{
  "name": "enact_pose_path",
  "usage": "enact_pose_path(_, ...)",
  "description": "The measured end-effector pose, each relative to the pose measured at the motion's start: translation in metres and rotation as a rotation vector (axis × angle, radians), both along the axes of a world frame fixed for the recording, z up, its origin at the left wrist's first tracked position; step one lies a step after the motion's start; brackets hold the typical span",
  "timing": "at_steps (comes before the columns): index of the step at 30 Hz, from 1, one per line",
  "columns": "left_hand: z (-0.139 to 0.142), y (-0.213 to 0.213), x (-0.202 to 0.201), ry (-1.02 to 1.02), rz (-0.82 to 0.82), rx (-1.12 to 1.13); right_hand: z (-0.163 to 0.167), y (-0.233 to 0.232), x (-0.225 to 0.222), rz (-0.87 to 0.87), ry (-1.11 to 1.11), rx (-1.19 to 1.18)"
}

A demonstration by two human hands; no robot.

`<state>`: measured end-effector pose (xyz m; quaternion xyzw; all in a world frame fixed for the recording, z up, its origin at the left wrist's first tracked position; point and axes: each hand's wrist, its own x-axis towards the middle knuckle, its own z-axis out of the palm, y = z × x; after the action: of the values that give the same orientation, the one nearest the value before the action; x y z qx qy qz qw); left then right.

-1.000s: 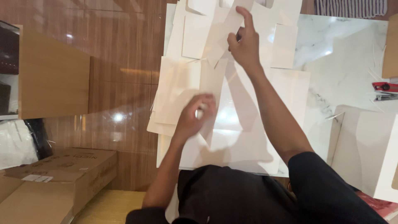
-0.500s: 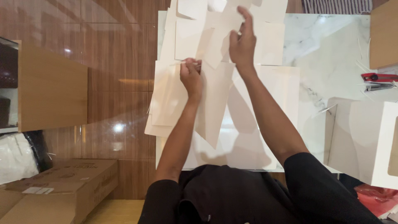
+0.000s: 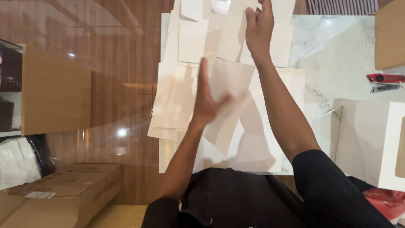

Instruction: The person folds flat white cardboard boxes with clear plastic windows into open three-dimensional boxes, pressing the sides and tabs to shape each one and stacking the finished boxes on the table with the other completed boxes.

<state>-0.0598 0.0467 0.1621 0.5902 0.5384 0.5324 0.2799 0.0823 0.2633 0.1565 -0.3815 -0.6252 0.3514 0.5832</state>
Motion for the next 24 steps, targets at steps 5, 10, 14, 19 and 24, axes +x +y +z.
enact_pose_path(5, 0.028, -0.046, 0.014, 0.093, -0.047, -0.019, 0.008, 0.002, 0.006, -0.045, -0.002, -0.151)
enact_pose_path(10, 0.016, -0.049, -0.014, -0.272, 0.114, -0.162, 0.015, -0.022, 0.011, -0.08, -0.092, -0.08)
enact_pose_path(14, 0.002, -0.018, -0.036, -0.211, 0.221, -0.349, -0.003, -0.078, -0.008, -0.073, -0.246, -0.08)
enact_pose_path(19, -0.014, 0.032, -0.053, 0.016, 0.305, -0.51, -0.035, -0.134, -0.036, 0.092, -0.185, -0.21)
enact_pose_path(24, -0.047, 0.072, -0.073, 0.012, 0.332, -0.252, -0.039, -0.117, -0.039, 0.159, -0.296, -0.312)
